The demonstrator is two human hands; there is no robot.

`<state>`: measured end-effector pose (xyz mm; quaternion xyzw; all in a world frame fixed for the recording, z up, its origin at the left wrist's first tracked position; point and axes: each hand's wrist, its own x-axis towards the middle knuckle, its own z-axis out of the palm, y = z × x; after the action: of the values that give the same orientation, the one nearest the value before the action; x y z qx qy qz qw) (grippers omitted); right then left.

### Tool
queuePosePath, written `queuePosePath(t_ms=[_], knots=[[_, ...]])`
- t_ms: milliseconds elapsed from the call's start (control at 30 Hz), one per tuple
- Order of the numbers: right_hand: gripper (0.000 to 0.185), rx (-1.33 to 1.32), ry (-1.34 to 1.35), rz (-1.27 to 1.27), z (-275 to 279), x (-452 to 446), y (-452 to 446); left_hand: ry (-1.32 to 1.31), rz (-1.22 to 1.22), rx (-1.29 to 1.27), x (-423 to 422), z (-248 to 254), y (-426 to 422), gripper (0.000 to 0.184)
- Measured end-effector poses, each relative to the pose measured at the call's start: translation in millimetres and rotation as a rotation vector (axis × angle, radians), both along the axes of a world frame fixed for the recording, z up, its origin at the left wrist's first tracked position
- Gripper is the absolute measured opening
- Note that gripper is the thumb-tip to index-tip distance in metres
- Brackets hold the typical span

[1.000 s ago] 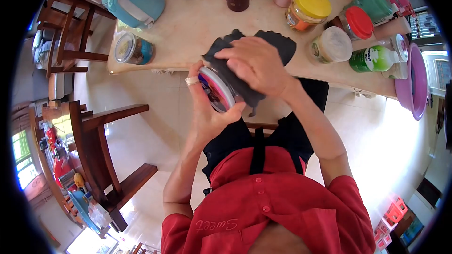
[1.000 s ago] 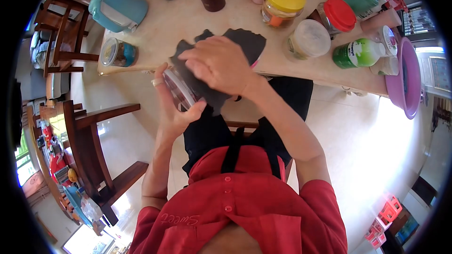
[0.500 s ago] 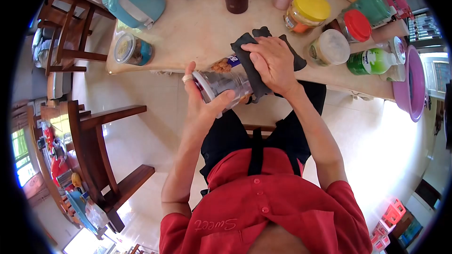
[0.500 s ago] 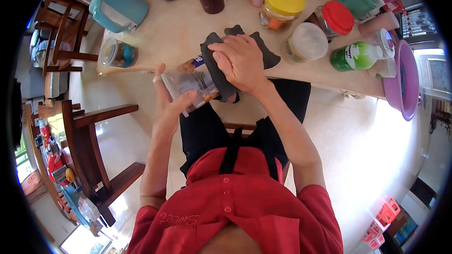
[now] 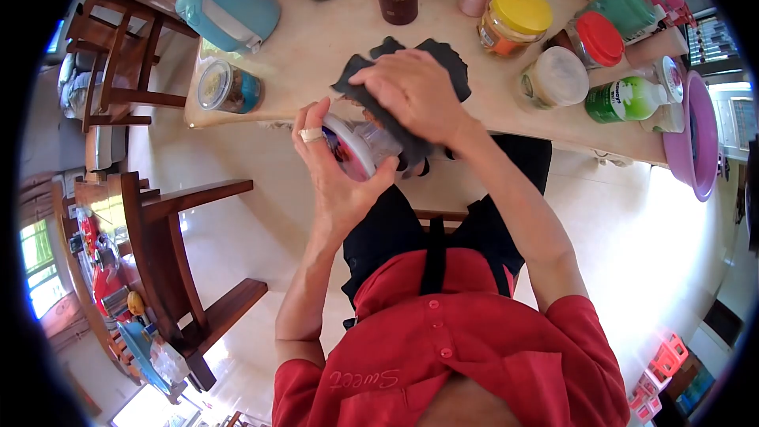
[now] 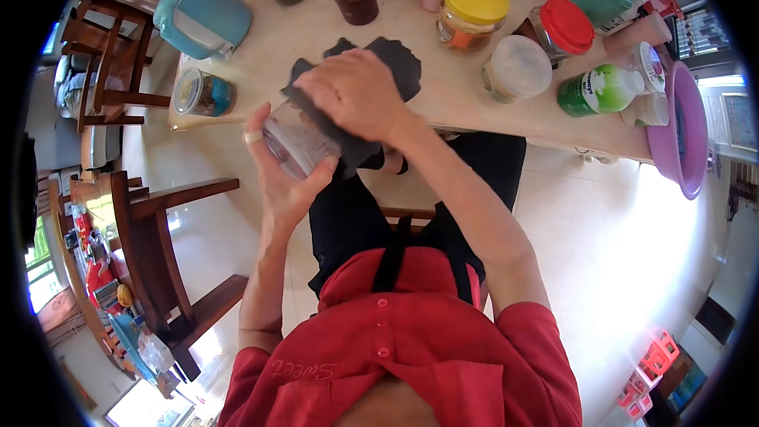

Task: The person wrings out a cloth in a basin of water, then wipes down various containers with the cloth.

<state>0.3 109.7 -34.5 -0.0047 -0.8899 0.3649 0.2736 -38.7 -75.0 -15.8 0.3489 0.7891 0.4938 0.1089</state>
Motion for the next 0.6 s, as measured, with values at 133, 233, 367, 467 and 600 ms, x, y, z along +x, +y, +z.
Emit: queuePosePath(t_ms=[133, 233, 367, 467, 600], knots=[[0.035, 0.013, -0.125, -0.071, -27, -1, 46, -0.043, 0.013, 0.06, -2, -8, -4, 0.096], [0.033, -0.192, -0.047, -0.254, -38, 1, 43, -0.055, 0.023, 0.058, -4, -9, -5, 0.096], [0.03, -0.362, 0.023, -0.334, -41, 1, 22, -0.282, 0.119, 0.123, -10, -10, -1, 0.095], [0.025, -0.066, 0.193, -0.513, -46, 0, -7, -0.603, 0.15, 0.219, -11, 4, 4, 0.094], [0.02, 0.024, 0.152, -0.193, -13, 2, -39, -0.59, 0.134, 0.214, -8, 1, 0, 0.092]])
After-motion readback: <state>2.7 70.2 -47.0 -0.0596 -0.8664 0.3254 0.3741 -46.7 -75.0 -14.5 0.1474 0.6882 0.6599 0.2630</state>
